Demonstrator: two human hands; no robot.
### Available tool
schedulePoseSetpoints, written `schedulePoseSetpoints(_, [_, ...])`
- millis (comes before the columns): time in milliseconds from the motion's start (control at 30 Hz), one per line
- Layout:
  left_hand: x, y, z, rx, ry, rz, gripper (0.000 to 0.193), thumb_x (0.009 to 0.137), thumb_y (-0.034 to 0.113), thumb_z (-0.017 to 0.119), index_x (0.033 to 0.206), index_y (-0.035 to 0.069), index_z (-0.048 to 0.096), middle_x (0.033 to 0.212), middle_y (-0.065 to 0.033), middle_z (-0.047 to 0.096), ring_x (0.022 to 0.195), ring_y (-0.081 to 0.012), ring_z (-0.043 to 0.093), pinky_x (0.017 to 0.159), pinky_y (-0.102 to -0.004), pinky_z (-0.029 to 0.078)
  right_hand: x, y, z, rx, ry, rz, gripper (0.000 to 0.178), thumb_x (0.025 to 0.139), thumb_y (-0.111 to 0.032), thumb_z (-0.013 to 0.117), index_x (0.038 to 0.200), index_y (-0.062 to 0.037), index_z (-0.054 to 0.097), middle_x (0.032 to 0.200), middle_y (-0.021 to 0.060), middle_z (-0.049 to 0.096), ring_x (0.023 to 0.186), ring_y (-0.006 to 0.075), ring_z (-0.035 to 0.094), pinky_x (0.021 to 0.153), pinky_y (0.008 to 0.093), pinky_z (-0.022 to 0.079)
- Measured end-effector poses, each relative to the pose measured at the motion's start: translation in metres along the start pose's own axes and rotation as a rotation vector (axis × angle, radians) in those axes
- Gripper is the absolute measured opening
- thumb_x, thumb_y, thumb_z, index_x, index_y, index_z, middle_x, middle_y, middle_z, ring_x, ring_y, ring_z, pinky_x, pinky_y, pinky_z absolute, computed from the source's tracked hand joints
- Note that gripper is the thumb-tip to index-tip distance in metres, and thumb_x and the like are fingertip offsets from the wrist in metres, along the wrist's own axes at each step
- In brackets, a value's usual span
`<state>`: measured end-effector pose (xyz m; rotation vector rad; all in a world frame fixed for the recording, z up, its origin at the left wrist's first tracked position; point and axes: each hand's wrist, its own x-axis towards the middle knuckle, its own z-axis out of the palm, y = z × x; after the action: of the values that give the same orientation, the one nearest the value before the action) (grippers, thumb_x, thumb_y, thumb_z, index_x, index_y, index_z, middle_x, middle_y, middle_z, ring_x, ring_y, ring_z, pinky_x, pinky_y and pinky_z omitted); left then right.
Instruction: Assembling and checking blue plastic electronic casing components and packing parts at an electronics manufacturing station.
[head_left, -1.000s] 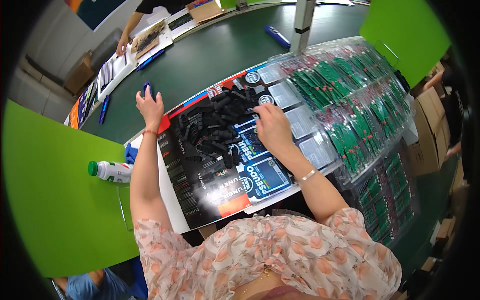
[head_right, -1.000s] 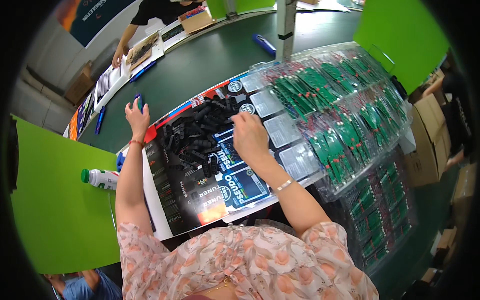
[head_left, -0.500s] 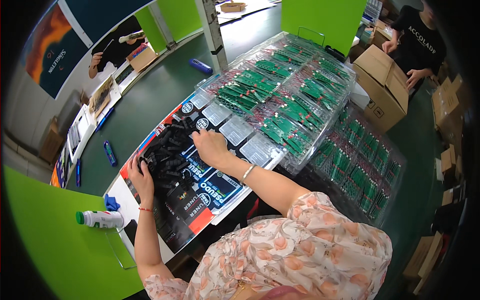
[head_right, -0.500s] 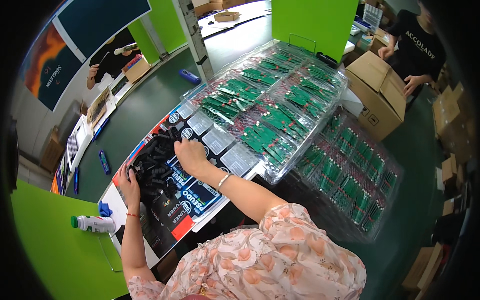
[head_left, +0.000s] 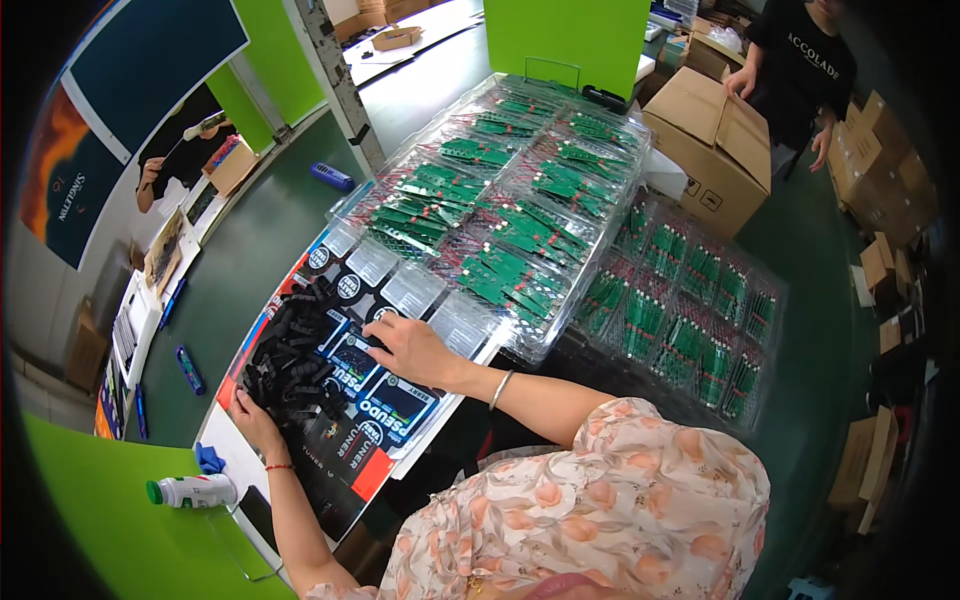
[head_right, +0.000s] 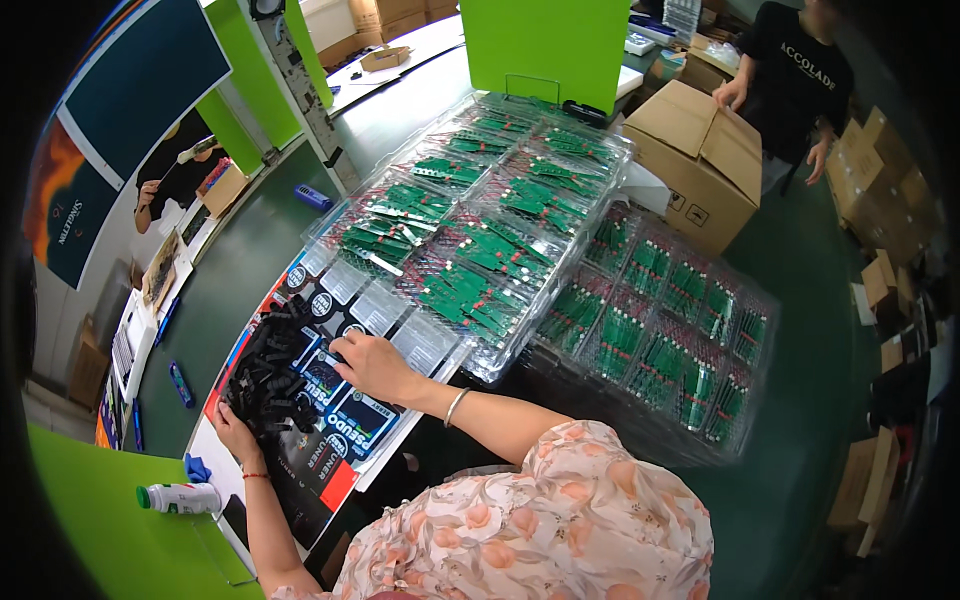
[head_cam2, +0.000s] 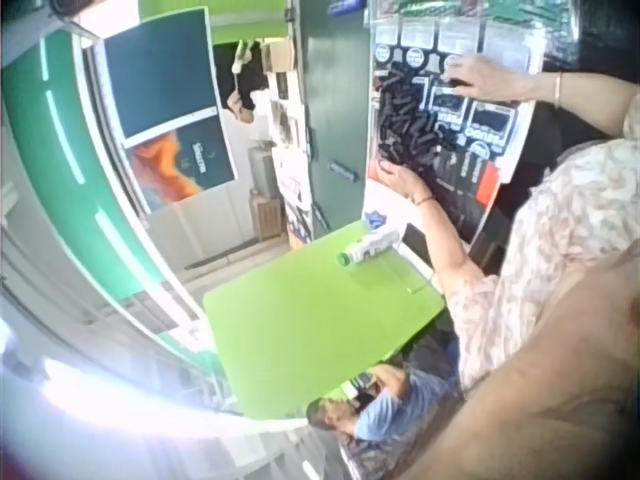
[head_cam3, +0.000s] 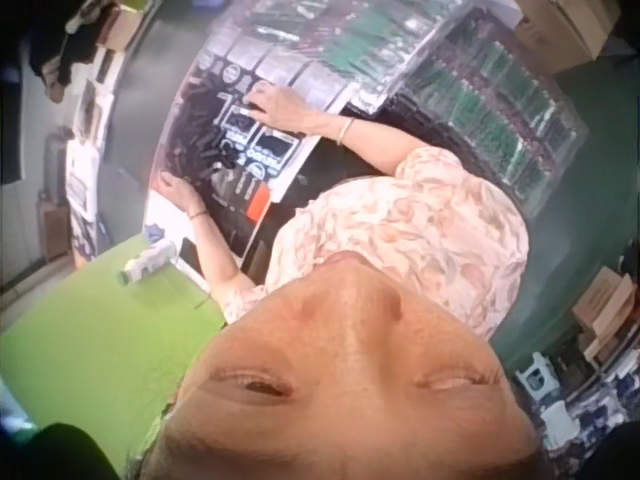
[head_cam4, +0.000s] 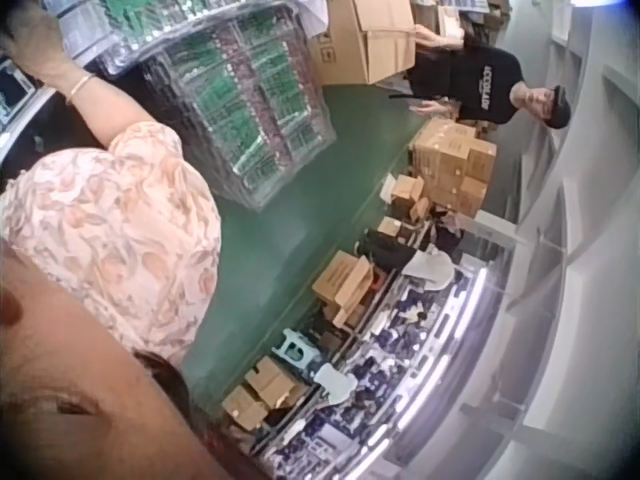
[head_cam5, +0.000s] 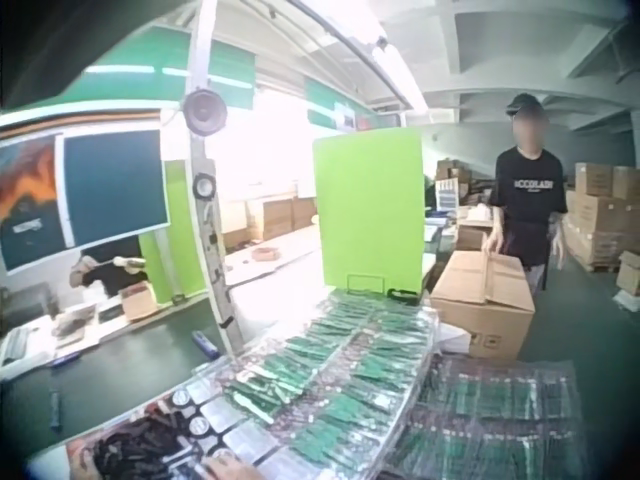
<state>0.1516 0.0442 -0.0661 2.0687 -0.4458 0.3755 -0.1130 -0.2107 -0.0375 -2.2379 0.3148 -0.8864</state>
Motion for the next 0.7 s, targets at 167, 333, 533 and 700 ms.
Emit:
schedulePoseSetpoints(167, [0.001,-0.002,0.0,-0.063,0.015,-0.024,0.042,0.107,0.028,0.045,0.125,-0.006,0.064,0.124,-0.0166,0.067,0.116,-0.0274,0.062,0.104,-0.0347,0.044,-0.001,0.003,-0.001,0.09,0.02,0.022,0.026,0.086,-0.016,0.067,0.109,-0.0033,0.065,0.098,0.0149,0.064,0.083,0.0352,0.066,0.076,0.0438,0.055])
schedulePoseSetpoints(333, [0.001,-0.006,0.001,-0.044,0.023,-0.036,0.04,0.107,0.027,0.046,0.123,-0.004,0.066,0.12,-0.0142,0.069,0.112,-0.0239,0.063,0.101,-0.0328,0.045,-0.002,0.006,0.003,0.084,0.057,0.008,0.028,0.086,-0.014,0.067,0.111,-0.0027,0.064,0.101,0.0155,0.066,0.083,0.0349,0.067,0.076,0.0427,0.055])
schedulePoseSetpoints(533, [0.005,-0.017,0.0,-0.007,0.01,-0.014,0.038,0.106,0.025,0.048,0.122,-0.003,0.067,0.119,-0.0133,0.07,0.111,-0.023,0.064,0.1,-0.0322,0.046,-0.001,0.005,0.003,0.165,0.043,0.049,0.029,0.085,-0.013,0.066,0.111,-0.0013,0.063,0.103,0.0184,0.065,0.092,0.039,0.065,0.083,0.046,0.053])
schedulePoseSetpoints(700, [0.002,-0.007,0.002,0.02,-0.002,0.009,0.032,0.104,0.02,0.051,0.12,-0.003,0.067,0.12,-0.0138,0.068,0.11,-0.0251,0.063,0.1,-0.0342,0.046,-0.002,0.008,0.003,0.097,0.067,0.009,0.028,0.087,-0.015,0.066,0.112,-0.0018,0.063,0.101,0.0156,0.065,0.088,0.035,0.067,0.079,0.0434,0.055])
